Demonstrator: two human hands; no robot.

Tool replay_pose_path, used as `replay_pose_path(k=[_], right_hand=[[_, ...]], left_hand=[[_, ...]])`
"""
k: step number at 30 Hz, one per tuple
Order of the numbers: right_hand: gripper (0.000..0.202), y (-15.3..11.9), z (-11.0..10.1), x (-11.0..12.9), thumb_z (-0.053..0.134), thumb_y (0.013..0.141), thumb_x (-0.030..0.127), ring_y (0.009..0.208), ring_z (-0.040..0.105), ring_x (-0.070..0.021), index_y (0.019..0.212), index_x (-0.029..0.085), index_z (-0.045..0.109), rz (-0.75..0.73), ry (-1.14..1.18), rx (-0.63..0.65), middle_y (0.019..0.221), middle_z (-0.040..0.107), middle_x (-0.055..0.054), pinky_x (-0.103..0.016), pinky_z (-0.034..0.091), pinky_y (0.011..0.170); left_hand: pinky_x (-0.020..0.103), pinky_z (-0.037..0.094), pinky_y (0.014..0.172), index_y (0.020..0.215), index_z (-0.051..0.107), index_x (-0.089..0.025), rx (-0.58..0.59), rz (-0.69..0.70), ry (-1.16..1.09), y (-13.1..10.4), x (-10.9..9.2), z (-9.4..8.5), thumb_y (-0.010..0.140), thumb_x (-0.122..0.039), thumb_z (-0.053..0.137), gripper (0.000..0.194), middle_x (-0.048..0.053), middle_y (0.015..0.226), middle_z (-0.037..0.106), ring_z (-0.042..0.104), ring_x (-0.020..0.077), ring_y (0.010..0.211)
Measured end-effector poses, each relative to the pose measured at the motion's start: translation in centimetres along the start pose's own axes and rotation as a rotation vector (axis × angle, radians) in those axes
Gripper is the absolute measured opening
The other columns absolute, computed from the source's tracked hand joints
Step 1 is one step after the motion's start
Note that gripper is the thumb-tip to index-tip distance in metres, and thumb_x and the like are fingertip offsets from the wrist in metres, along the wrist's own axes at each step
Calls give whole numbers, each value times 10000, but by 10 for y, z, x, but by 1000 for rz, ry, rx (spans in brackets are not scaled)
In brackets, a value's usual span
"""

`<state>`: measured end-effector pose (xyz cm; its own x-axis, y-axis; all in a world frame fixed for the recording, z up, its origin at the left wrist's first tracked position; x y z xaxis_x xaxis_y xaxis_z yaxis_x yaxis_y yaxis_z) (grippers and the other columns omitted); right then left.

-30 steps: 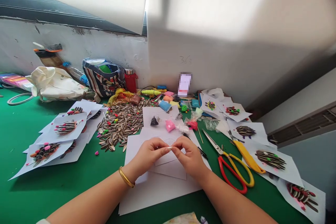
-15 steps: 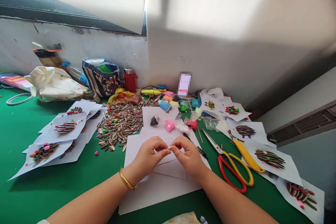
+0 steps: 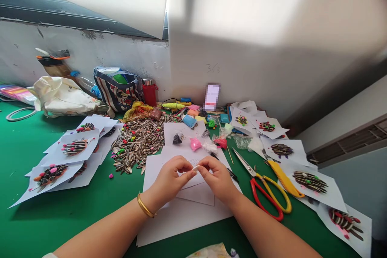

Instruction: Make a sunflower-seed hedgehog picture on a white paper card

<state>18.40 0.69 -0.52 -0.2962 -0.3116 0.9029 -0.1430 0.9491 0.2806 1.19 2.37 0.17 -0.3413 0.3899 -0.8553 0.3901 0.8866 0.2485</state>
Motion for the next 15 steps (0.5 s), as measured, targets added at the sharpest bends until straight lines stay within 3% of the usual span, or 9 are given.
replay_pose_path(k=[7, 15], right_hand=[[166, -2, 1, 1, 543, 935, 331, 816, 561, -169, 971, 217, 659, -31, -15, 6, 895, 638, -33, -298, 446, 737], [167, -1, 2, 1, 590, 905, 332, 715, 518, -143, 795, 207, 610, 11, -15, 11, 756, 569, 4, -272, 423, 672]], left_hand=[[272, 441, 677, 771, 626, -181, 11, -99, -109, 1, 1, 2, 897, -410, 596, 263, 14, 774, 606, 544, 150, 738], [277, 439, 677, 768, 633, -177, 38, -167, -149, 2, 4, 4, 869, -455, 618, 296, 22, 778, 620, 551, 160, 743]])
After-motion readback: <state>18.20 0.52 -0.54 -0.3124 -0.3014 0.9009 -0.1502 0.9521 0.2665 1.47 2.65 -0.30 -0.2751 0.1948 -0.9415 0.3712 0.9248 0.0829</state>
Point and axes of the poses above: each hand's wrist, its own y-axis towards the middle knuckle, its own z-axis out of the palm, x = y × z, the point moved 3 cm from there along y, towards the middle knuckle
